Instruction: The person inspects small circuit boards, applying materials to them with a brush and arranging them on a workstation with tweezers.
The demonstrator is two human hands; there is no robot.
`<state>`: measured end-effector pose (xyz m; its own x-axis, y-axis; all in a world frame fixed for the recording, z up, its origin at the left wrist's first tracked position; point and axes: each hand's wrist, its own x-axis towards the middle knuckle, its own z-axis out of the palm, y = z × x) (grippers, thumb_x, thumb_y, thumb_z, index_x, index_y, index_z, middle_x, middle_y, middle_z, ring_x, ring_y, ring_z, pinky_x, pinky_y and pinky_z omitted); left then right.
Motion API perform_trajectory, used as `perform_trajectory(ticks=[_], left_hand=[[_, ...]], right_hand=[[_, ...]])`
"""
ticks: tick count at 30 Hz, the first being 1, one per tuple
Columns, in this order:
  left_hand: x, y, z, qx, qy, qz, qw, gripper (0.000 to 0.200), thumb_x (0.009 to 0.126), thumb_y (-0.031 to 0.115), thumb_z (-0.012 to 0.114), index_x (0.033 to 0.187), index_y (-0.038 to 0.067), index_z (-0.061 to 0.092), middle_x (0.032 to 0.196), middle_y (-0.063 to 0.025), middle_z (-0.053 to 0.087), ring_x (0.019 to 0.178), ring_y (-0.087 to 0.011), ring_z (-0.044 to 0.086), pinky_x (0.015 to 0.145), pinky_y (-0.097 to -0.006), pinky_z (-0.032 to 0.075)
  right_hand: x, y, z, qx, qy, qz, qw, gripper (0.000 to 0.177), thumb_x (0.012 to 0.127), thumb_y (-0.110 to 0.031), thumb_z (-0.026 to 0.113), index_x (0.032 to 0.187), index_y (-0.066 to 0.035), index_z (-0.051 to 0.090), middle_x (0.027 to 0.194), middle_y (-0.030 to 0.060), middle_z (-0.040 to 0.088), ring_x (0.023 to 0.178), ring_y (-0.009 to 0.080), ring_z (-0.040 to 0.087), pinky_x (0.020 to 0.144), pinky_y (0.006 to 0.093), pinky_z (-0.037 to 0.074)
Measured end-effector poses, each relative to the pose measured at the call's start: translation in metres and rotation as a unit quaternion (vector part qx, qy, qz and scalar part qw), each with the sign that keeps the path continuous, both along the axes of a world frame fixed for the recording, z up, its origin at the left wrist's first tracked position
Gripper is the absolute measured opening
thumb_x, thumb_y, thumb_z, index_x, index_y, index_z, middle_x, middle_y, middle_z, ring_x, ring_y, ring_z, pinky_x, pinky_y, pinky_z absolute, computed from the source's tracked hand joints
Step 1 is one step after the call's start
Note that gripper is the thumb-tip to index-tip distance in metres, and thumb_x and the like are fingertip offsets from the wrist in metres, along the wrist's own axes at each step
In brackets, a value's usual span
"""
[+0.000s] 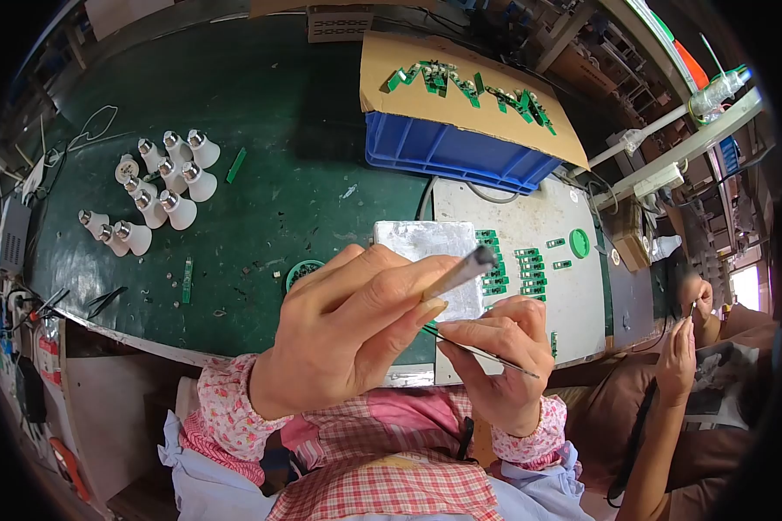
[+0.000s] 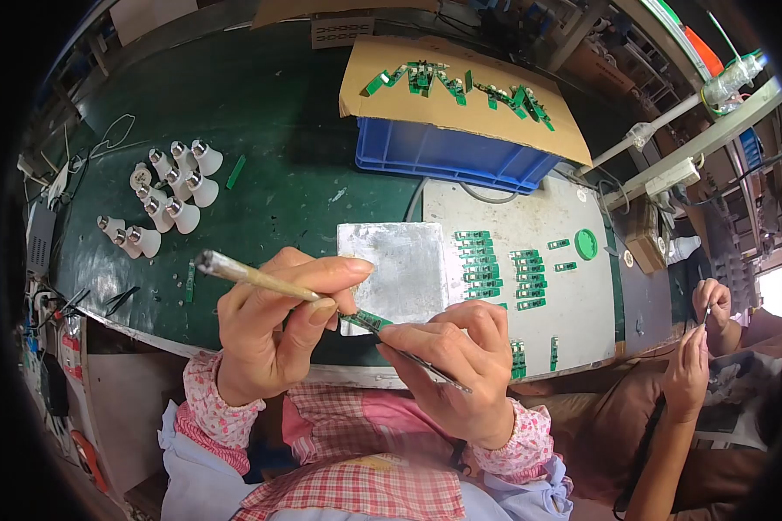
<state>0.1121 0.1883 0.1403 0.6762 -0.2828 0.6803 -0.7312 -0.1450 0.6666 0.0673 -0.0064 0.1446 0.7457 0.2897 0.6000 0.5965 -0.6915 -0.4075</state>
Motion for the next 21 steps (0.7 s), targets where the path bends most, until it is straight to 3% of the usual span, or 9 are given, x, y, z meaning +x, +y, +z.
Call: perform_trajectory(ticks=[21], left_hand=[[0.000, 0.002, -0.001, 0.007, 0.012, 0.003, 1.000, 0.023, 0.099, 0.012, 0.053, 0.113, -0.002, 0.064, 0.102, -0.0141, 0.069, 0.071, -0.0133, 0.062, 0.056, -0.0231, 0.051]], right_hand=[[-0.001, -0.009, 0.012, -0.007, 0.045, 0.063, 0.997, 0.034, 0.065, -0.003, 0.080, 0.096, -0.006, 0.067, 0.083, -0.0008, 0.067, 0.074, 0.0204, 0.052, 0.072, 0.0340, 0.041]])
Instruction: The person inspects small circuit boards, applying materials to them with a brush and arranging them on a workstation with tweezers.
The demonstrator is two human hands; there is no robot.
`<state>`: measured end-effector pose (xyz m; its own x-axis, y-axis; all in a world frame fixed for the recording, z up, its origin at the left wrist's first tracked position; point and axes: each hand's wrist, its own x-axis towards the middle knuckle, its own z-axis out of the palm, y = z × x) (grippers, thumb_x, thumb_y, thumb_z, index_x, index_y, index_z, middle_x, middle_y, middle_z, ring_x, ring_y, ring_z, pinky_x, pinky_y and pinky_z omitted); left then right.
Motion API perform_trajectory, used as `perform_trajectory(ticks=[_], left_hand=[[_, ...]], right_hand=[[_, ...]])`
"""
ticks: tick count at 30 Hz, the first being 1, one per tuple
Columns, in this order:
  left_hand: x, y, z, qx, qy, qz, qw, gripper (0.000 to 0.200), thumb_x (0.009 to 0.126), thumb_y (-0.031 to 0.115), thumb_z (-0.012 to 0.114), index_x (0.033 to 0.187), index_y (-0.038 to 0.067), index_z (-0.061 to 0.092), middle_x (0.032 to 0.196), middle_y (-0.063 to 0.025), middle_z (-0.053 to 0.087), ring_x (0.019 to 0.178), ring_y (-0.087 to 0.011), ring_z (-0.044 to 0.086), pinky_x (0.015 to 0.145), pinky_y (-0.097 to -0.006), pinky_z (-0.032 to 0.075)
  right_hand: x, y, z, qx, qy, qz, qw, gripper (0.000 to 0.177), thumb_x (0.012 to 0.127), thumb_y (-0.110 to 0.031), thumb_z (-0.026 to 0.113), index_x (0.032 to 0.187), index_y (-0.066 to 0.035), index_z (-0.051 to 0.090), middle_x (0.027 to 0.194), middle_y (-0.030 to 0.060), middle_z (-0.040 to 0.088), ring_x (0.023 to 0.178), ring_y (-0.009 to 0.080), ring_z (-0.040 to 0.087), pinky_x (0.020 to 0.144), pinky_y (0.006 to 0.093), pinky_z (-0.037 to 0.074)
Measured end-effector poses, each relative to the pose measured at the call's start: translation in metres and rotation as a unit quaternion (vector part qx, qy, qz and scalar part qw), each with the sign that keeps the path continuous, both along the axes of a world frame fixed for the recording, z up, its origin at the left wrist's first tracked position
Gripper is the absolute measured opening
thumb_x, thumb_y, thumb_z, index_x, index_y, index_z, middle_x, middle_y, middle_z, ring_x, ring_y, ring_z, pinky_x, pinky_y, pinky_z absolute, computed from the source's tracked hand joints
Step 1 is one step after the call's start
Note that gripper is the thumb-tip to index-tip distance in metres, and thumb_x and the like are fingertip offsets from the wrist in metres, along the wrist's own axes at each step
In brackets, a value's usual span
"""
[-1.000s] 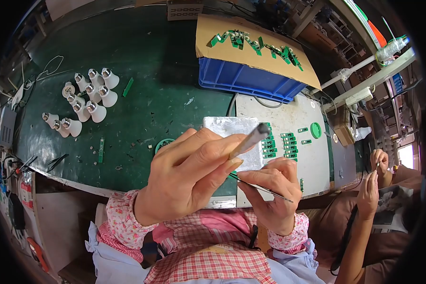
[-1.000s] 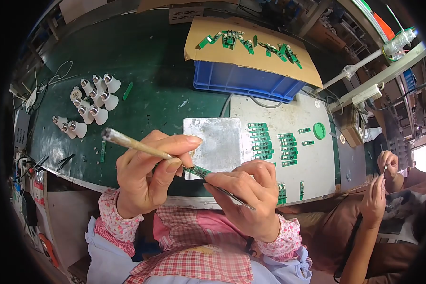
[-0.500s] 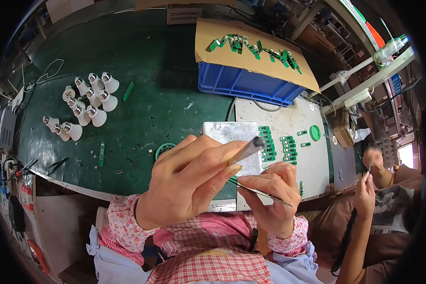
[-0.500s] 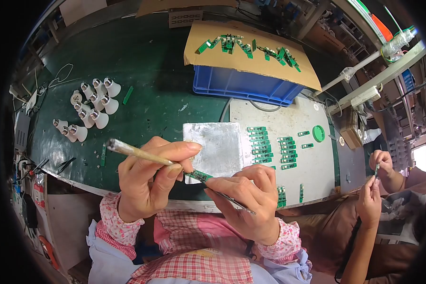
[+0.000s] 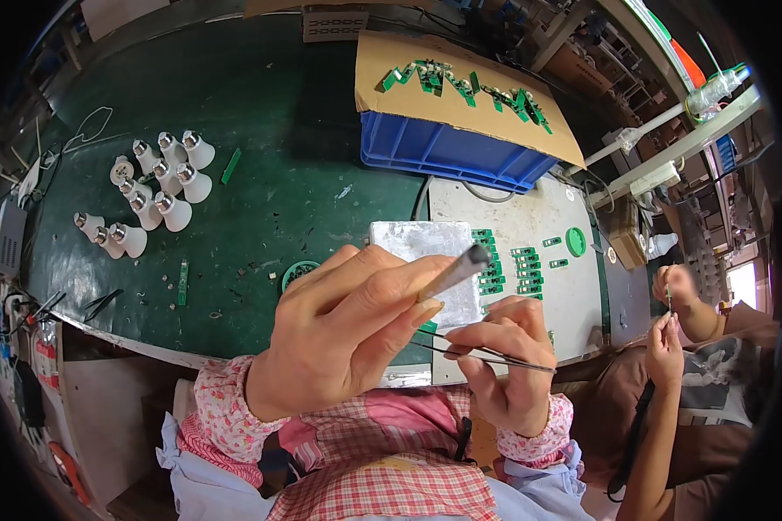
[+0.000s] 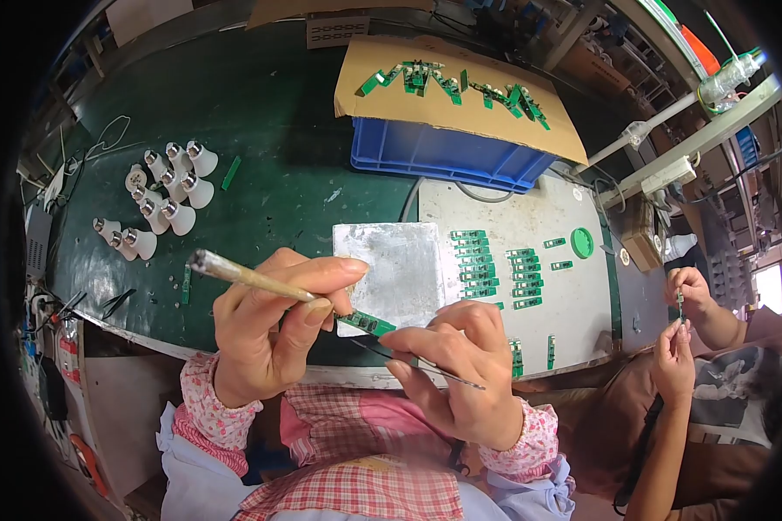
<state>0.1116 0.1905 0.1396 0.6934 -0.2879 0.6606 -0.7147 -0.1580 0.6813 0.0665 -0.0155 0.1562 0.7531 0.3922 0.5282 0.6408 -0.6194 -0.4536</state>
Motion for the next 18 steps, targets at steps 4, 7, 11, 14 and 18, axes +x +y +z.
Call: perform_trajectory(ticks=[4, 7, 11, 14, 18], left_hand=[[0.001, 0.000, 0.001, -0.008, -0.004, -0.003, 1.000, 0.022, 0.099, 0.011, 0.053, 0.113, -0.002, 0.064, 0.102, -0.0141, 0.069, 0.071, -0.0133, 0.062, 0.056, -0.0230, 0.050], [0.002, -0.002, 0.002, -0.017, -0.018, -0.001, 1.000, 0.022, 0.098, 0.011, 0.054, 0.113, -0.003, 0.063, 0.103, -0.0144, 0.069, 0.072, -0.0136, 0.062, 0.056, -0.0232, 0.050], [0.003, -0.003, 0.002, -0.021, -0.026, -0.006, 0.999, 0.022, 0.098, 0.010, 0.054, 0.112, -0.003, 0.063, 0.105, -0.0148, 0.069, 0.072, -0.0142, 0.062, 0.056, -0.0236, 0.050], [0.004, -0.003, 0.000, -0.020, -0.036, -0.006, 0.999, 0.021, 0.098, 0.011, 0.054, 0.111, -0.003, 0.063, 0.106, -0.0149, 0.069, 0.072, -0.0145, 0.062, 0.056, -0.0238, 0.050], [0.004, -0.002, 0.000, -0.020, -0.036, -0.008, 0.999, 0.021, 0.099, 0.011, 0.054, 0.111, -0.004, 0.062, 0.107, -0.0149, 0.069, 0.072, -0.0146, 0.062, 0.056, -0.0240, 0.050]], right_hand=[[0.003, 0.004, -0.004, -0.011, -0.023, 0.007, 1.000, 0.031, 0.066, -0.004, 0.078, 0.095, -0.005, 0.066, 0.085, -0.0003, 0.067, 0.074, 0.0222, 0.051, 0.072, 0.0355, 0.040], [0.004, 0.006, -0.004, -0.021, -0.026, 0.005, 0.999, 0.031, 0.067, -0.004, 0.078, 0.095, -0.005, 0.066, 0.087, 0.0000, 0.067, 0.075, 0.0230, 0.051, 0.073, 0.0358, 0.040], [0.006, 0.006, -0.005, -0.034, -0.026, 0.005, 0.999, 0.032, 0.067, -0.005, 0.078, 0.096, -0.006, 0.066, 0.085, -0.0007, 0.066, 0.076, 0.0230, 0.052, 0.074, 0.0363, 0.040], [0.008, 0.007, -0.008, -0.034, -0.031, 0.006, 0.999, 0.033, 0.067, -0.006, 0.079, 0.097, -0.008, 0.067, 0.082, -0.0016, 0.064, 0.076, 0.0228, 0.052, 0.075, 0.0362, 0.040], [0.011, 0.009, -0.007, -0.039, -0.034, 0.014, 0.999, 0.036, 0.066, -0.007, 0.079, 0.099, -0.009, 0.067, 0.078, -0.0019, 0.060, 0.076, 0.0224, 0.052, 0.076, 0.0360, 0.040]])
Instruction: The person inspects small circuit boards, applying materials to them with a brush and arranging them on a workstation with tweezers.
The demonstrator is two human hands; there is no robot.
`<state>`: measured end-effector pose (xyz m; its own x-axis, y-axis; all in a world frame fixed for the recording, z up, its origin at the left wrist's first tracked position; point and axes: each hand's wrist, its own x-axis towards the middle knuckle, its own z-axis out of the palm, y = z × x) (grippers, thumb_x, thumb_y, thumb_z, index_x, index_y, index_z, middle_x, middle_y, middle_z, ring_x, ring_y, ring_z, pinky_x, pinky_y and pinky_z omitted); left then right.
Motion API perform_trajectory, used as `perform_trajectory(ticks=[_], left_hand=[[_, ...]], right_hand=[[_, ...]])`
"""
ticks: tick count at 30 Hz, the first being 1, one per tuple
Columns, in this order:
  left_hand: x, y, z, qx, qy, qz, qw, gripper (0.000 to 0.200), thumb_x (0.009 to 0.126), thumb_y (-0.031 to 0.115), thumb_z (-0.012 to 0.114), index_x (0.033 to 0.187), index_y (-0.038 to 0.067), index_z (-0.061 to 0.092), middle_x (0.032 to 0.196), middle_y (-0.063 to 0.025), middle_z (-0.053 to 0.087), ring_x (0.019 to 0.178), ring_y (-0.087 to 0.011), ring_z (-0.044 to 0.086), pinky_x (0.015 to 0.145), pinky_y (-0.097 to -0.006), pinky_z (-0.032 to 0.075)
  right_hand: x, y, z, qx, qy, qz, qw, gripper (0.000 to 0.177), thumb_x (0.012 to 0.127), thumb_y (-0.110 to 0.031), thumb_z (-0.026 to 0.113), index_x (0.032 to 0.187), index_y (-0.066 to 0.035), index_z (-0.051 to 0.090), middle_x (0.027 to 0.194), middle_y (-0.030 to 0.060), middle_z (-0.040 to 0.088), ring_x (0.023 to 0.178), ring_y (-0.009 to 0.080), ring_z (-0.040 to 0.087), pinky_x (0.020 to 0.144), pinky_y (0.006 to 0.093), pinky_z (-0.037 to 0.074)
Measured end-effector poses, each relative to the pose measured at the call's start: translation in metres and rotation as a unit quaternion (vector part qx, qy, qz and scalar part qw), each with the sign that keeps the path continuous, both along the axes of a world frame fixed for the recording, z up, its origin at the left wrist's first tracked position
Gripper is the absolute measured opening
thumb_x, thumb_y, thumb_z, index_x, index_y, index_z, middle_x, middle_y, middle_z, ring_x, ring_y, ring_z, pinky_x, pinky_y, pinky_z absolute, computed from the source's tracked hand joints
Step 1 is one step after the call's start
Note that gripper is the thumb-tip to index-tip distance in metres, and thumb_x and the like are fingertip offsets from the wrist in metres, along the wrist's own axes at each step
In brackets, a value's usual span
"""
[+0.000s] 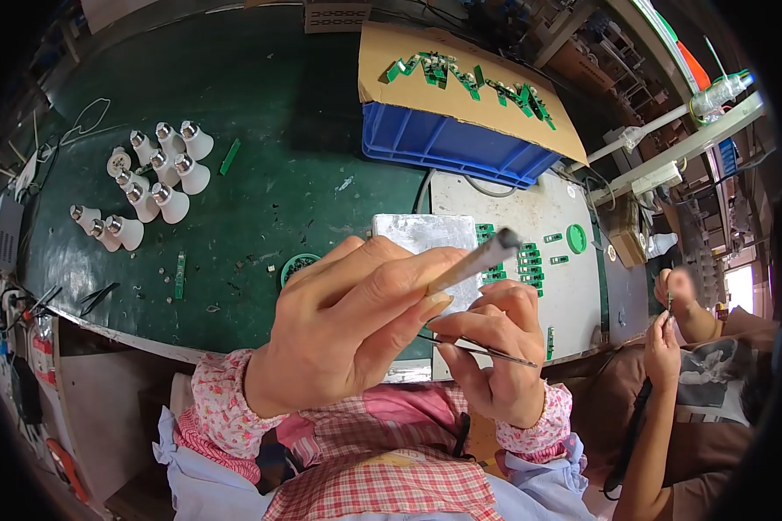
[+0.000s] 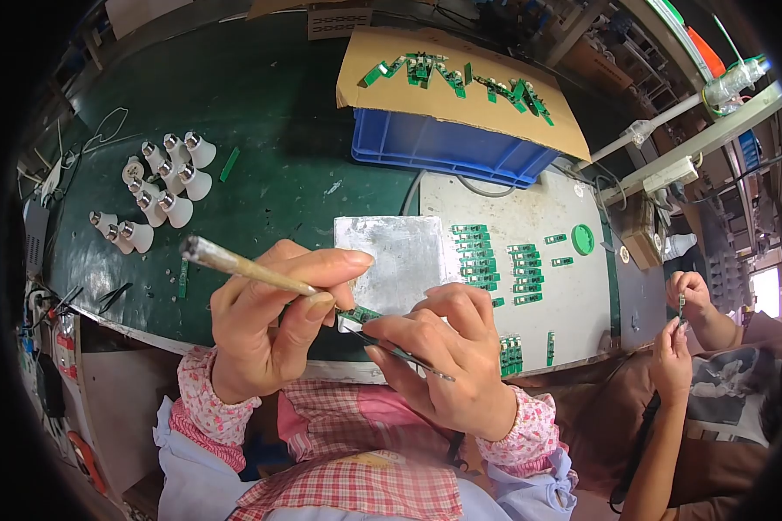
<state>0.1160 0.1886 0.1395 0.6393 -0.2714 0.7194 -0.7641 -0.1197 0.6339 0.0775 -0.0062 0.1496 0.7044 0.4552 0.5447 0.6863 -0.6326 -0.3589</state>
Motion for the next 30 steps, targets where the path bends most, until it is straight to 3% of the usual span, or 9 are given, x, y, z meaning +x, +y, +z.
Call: perform_trajectory(ticks=[30], left_hand=[[0.0006, 0.0004, -0.0008, -0.010, 0.006, 0.000, 1.000, 0.020, 0.098, 0.010, 0.054, 0.111, -0.003, 0.062, 0.107, -0.0147, 0.069, 0.072, -0.0145, 0.061, 0.058, -0.0249, 0.050]], right_hand=[[0.0054, 0.0037, 0.0024, -0.022, -0.007, 0.003, 1.000, 0.037, 0.064, -0.007, 0.079, 0.098, -0.009, 0.066, 0.077, -0.0015, 0.059, 0.075, 0.0226, 0.052, 0.078, 0.0368, 0.041]])
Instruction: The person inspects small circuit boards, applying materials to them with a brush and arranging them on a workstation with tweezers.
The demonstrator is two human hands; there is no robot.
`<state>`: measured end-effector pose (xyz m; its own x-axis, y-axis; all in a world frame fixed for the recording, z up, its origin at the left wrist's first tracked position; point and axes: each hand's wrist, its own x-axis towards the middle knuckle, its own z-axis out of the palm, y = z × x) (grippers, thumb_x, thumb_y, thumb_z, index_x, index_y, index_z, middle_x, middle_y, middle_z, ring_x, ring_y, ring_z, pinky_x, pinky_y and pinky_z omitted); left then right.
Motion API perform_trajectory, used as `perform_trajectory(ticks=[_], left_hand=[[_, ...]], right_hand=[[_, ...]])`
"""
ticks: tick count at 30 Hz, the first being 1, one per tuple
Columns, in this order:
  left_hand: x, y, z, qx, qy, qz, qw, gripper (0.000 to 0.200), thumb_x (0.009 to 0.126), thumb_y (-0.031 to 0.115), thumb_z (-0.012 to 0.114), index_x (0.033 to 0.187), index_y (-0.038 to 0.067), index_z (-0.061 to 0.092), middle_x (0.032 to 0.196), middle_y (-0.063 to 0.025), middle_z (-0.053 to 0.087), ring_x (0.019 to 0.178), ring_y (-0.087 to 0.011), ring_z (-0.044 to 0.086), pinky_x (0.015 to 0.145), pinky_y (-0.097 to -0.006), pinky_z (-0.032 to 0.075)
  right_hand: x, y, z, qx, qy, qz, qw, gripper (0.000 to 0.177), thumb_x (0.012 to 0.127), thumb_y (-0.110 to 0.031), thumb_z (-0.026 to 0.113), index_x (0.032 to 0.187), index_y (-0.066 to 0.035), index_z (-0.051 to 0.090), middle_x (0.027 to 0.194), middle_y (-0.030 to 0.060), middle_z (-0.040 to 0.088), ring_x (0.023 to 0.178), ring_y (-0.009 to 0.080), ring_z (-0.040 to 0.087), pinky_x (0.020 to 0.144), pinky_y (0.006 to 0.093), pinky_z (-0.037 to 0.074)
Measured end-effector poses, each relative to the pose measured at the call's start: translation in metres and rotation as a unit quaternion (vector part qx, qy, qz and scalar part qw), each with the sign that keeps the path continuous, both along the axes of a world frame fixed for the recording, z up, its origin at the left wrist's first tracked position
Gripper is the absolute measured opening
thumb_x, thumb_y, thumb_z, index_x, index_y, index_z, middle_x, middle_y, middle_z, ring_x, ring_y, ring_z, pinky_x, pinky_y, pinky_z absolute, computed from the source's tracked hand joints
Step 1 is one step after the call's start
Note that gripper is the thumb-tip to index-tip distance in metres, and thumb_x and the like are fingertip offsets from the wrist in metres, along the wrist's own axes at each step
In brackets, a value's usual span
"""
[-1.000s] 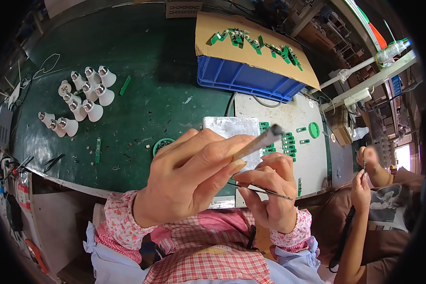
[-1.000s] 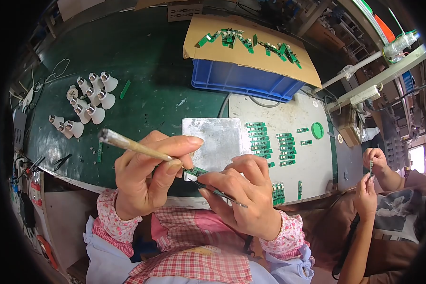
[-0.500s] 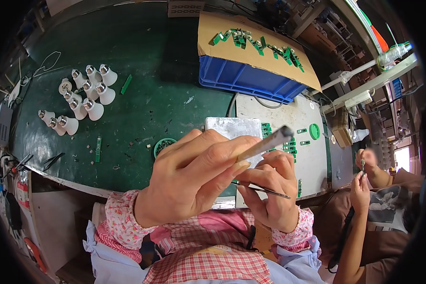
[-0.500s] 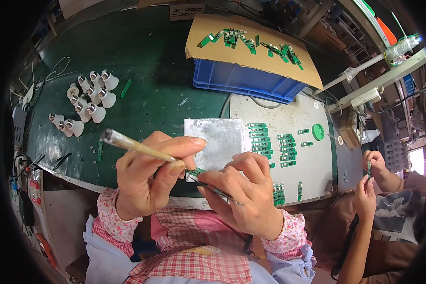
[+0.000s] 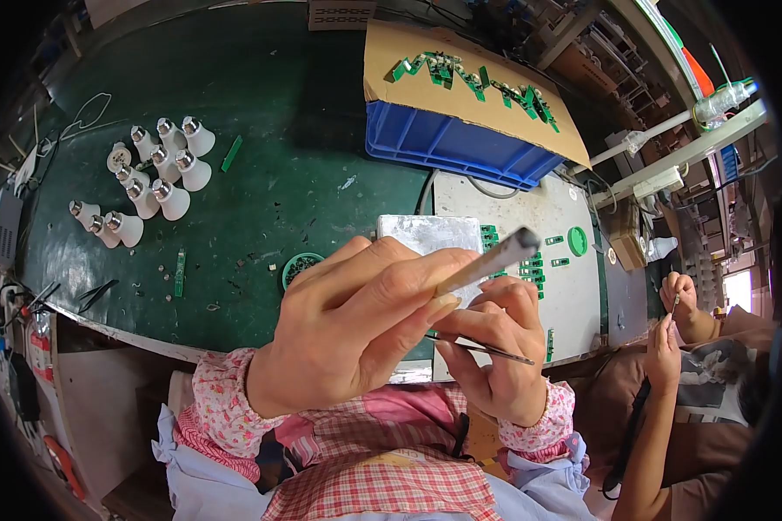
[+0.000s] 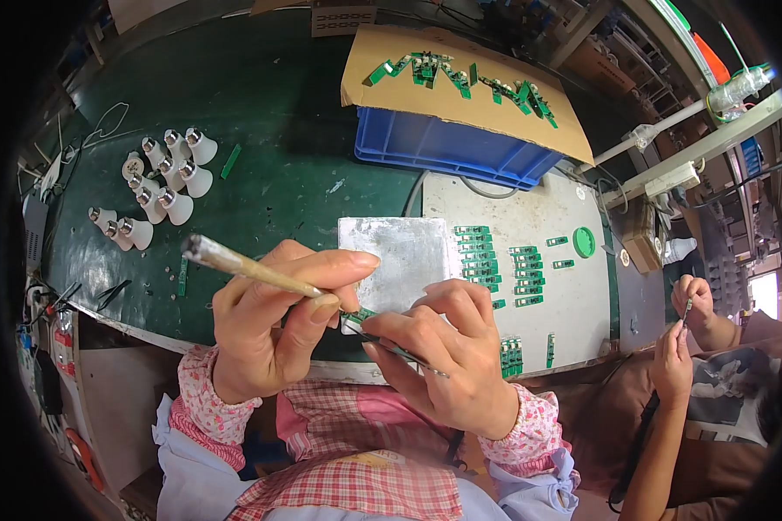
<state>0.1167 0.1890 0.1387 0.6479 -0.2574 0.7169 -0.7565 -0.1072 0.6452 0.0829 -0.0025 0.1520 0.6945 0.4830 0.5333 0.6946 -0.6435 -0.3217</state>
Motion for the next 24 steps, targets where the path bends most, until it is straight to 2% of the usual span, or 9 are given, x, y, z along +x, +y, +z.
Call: perform_trajectory(ticks=[8, 17, 24], left_hand=[[0.0003, -0.0001, -0.0012, -0.005, 0.000, -0.002, 1.000, 0.020, 0.098, 0.009, 0.053, 0.111, -0.004, 0.061, 0.107, -0.0159, 0.069, 0.072, -0.0148, 0.062, 0.055, -0.0246, 0.050], [-0.0016, 0.0014, -0.0036, 0.003, 0.007, -0.003, 1.000, 0.023, 0.099, 0.010, 0.052, 0.113, -0.005, 0.060, 0.107, -0.0176, 0.068, 0.073, -0.0140, 0.062, 0.053, -0.0225, 0.050], [-0.0012, 0.0004, -0.0005, 0.005, 0.007, -0.008, 1.000, 0.025, 0.100, 0.012, 0.051, 0.114, -0.006, 0.060, 0.106, -0.0183, 0.067, 0.071, -0.0135, 0.061, 0.054, -0.0233, 0.050]], right_hand=[[-0.0048, -0.0051, 0.0040, 0.012, 0.006, -0.014, 1.000, 0.033, 0.064, -0.005, 0.079, 0.095, -0.008, 0.068, 0.078, -0.0015, 0.061, 0.075, 0.0227, 0.052, 0.076, 0.0371, 0.042], [-0.0064, -0.0072, -0.0025, 0.017, 0.001, -0.016, 1.000, 0.038, 0.064, -0.006, 0.079, 0.100, -0.009, 0.067, 0.072, -0.0014, 0.054, 0.076, 0.0221, 0.052, 0.077, 0.0359, 0.040], [-0.0057, -0.0064, -0.0031, 0.017, 0.003, -0.011, 1.000, 0.039, 0.064, -0.007, 0.080, 0.101, -0.010, 0.066, 0.073, -0.0018, 0.054, 0.076, 0.0220, 0.052, 0.078, 0.0355, 0.040]])
